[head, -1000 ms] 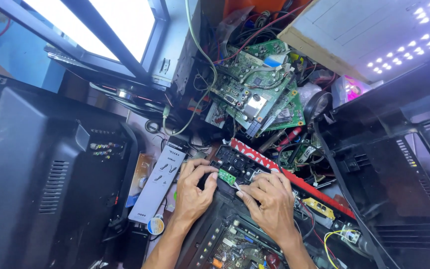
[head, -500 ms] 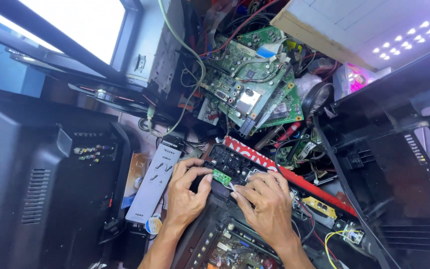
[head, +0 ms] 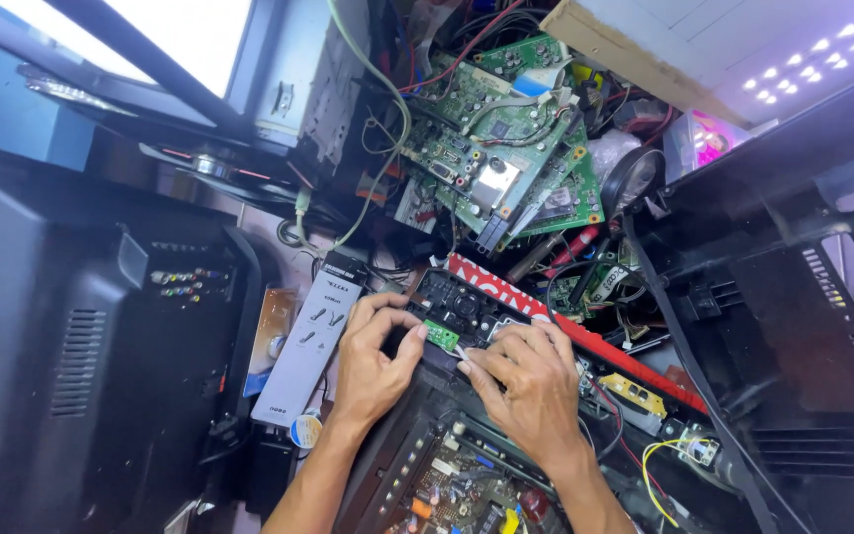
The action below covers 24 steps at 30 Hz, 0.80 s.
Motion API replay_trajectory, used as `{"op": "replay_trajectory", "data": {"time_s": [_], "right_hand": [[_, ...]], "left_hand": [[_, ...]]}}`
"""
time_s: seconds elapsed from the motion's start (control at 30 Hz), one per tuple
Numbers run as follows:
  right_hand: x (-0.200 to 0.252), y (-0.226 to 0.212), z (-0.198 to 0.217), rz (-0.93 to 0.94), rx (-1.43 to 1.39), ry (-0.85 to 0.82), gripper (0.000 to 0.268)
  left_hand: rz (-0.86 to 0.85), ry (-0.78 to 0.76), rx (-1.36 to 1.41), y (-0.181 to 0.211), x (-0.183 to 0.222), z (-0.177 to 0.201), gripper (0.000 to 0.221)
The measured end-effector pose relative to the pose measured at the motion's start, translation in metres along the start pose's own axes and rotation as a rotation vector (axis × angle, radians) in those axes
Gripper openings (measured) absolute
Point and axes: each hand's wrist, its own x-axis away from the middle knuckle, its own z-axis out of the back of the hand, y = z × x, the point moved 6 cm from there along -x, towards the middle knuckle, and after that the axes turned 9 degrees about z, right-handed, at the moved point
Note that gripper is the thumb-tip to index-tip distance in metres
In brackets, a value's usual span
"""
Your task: Connecting internal components and wiring while repairing a television
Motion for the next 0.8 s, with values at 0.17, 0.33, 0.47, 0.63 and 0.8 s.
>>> {"op": "replay_trajectory", "data": {"time_s": [0.17,0.33,0.47,0.63,0.8], "right_hand": [[0.001,-0.003,0.0,0.025,0.016,0.022,0.016],[0.014,0.009,-0.013,-0.033,0.049,0.038,0.014],[0.015,0.007,-0.018,0.028,0.21,-0.006,0.027],[0.017,0.006,-0.026,0.06,0.293,-0.09,0.041],[0.014,0.003,-0.027,0.051,0.305,-0.204,0.049]], "left_hand": [[0.112,-0.053,0.027,-0.01,-0.002,-0.004,0.013],[0.09,-0.025,0.109,-0.011,-0.001,-0.001,0.016],[0.111,-0.06,0.144,-0.015,-0.003,-0.001,0.016],[0.117,-0.069,0.167,-0.014,-0.001,0.0,0.014],[0.122,-0.068,0.166,-0.014,-0.002,0.0,0.013]]}}
